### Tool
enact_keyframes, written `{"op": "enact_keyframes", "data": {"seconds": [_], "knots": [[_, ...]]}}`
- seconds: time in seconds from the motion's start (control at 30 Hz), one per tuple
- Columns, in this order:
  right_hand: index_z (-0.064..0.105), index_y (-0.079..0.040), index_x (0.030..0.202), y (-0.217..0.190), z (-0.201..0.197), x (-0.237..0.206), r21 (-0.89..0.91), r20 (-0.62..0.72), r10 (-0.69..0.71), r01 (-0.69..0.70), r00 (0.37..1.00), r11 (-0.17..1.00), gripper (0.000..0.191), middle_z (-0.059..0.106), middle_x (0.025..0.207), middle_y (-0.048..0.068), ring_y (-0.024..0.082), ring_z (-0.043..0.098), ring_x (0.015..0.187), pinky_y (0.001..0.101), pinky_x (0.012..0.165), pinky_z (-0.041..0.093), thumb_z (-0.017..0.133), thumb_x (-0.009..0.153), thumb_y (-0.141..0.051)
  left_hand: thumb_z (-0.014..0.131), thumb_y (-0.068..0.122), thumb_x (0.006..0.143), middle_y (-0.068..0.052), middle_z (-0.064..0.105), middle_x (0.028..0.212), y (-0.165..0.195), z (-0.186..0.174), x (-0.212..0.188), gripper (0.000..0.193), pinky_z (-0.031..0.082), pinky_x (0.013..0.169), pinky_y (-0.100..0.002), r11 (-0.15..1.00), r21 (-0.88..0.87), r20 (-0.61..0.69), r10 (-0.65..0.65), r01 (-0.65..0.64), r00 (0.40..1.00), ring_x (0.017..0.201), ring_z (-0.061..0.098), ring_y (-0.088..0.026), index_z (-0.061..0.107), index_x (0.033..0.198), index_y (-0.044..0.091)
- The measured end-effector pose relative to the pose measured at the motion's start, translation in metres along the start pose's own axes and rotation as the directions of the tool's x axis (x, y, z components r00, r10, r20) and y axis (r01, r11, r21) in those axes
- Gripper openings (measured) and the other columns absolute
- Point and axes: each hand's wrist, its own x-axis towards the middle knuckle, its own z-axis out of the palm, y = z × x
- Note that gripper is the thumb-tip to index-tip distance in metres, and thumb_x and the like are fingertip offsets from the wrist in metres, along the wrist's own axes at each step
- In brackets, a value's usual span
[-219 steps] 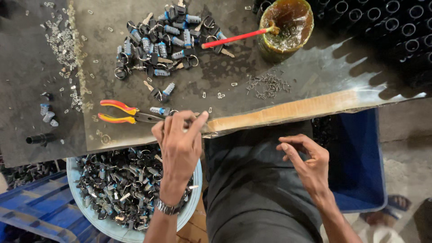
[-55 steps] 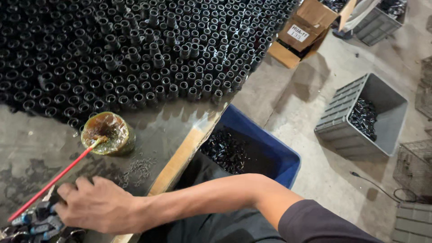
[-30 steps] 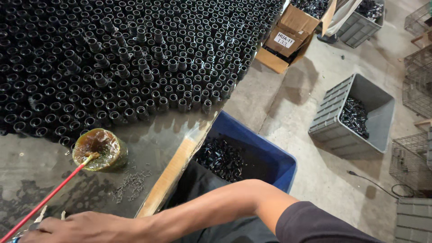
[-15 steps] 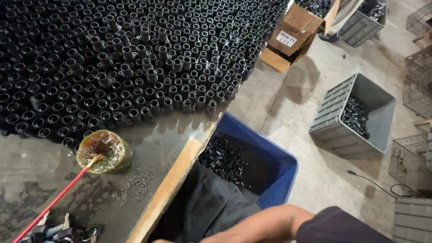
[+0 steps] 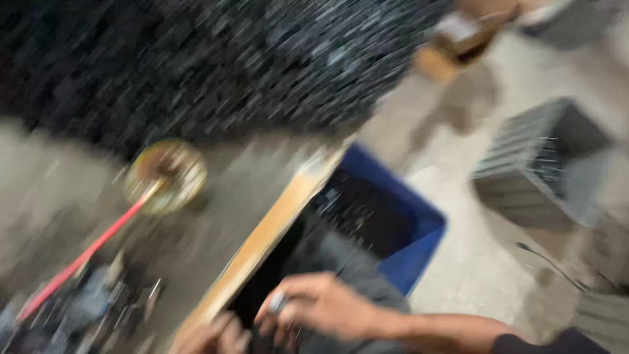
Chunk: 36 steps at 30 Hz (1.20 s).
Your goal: The person sits at a workbench applying a yellow grease from a container onto small lock plug components using a red brush, then presses and fits the parts together by hand and sets the finished assemblies on the bench. They repeatedly pick new components from a large bin and place completed ones aside.
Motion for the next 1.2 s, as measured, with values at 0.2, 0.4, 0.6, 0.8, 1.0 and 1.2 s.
{"op": "enact_keyframes", "data": {"seconds": [0.2,0.4,0.6,0.8,1.0,1.2], "knots": [[0.073,0.006,0.110,0.027,-0.022,0.008,0.045,-0.160,0.065,-0.058,0.985,0.997,0.025,0.075,0.093,0.011,0.017,0.071,0.081,0.0333,0.076,0.060,0.073,0.085,0.001,0.079,-0.004,0.083,-0.007,0.074,0.094,0.038,-0.015,-0.018,0.016,0.057,0.072,-0.024,0.964,-0.183,0.215,-0.153,0.194,0.965,0.081,0.071,-0.014,0.072,0.096,0.003],[0.073,0.009,0.110,0.051,-0.041,0.007,0.140,-0.107,0.029,-0.014,0.994,0.990,0.030,0.072,0.089,0.011,0.020,0.070,0.077,0.0334,0.070,0.058,0.078,0.081,0.004,0.079,-0.005,0.084,-0.007,0.075,0.095,0.057,-0.016,-0.014,0.017,0.059,0.069,-0.023,0.926,-0.251,0.271,-0.215,0.284,0.938,0.080,0.073,-0.012,0.073,0.098,0.002],[0.074,0.008,0.116,0.044,-0.037,0.002,0.087,-0.164,0.016,-0.001,0.986,0.996,0.031,0.072,0.092,0.011,0.019,0.067,0.074,0.0314,0.067,0.055,0.073,0.087,-0.002,0.078,-0.005,0.087,-0.007,0.075,0.096,0.059,-0.014,-0.014,0.017,0.057,0.069,-0.022,0.951,-0.226,0.284,-0.145,0.213,0.948,0.080,0.072,-0.011,0.073,0.101,0.001],[0.053,0.004,0.136,0.025,-0.023,0.001,0.142,-0.173,0.053,-0.028,0.984,0.990,0.041,0.070,0.091,0.012,0.017,0.067,0.080,0.0309,0.074,0.055,0.054,0.103,-0.019,0.079,-0.004,0.088,-0.007,0.073,0.096,0.059,-0.007,-0.015,0.017,0.058,0.066,-0.022,0.925,-0.289,0.286,-0.162,0.246,0.944,0.078,0.072,-0.011,0.072,0.102,0.000],[0.037,-0.002,0.150,0.023,-0.017,-0.002,0.064,-0.135,0.044,-0.036,0.990,0.997,0.049,0.062,0.090,0.006,0.012,0.058,0.079,0.0264,0.073,0.050,0.047,0.108,-0.026,0.077,-0.005,0.089,-0.008,0.072,0.097,0.055,-0.004,-0.017,0.015,0.059,0.067,-0.022,0.903,-0.303,0.346,-0.195,0.306,0.918,0.079,0.073,-0.012,0.071,0.102,0.000],[0.036,-0.006,0.149,0.028,-0.016,-0.005,-0.184,-0.123,0.022,-0.044,0.992,0.982,0.049,0.059,0.092,0.002,0.008,0.052,0.079,0.0235,0.072,0.047,0.045,0.108,-0.031,0.075,-0.003,0.091,-0.007,0.075,0.094,0.057,0.001,-0.018,0.011,0.059,0.062,-0.022,0.848,-0.317,0.386,-0.293,0.424,0.875,0.072,0.075,-0.011,0.072,0.101,0.000]]}}
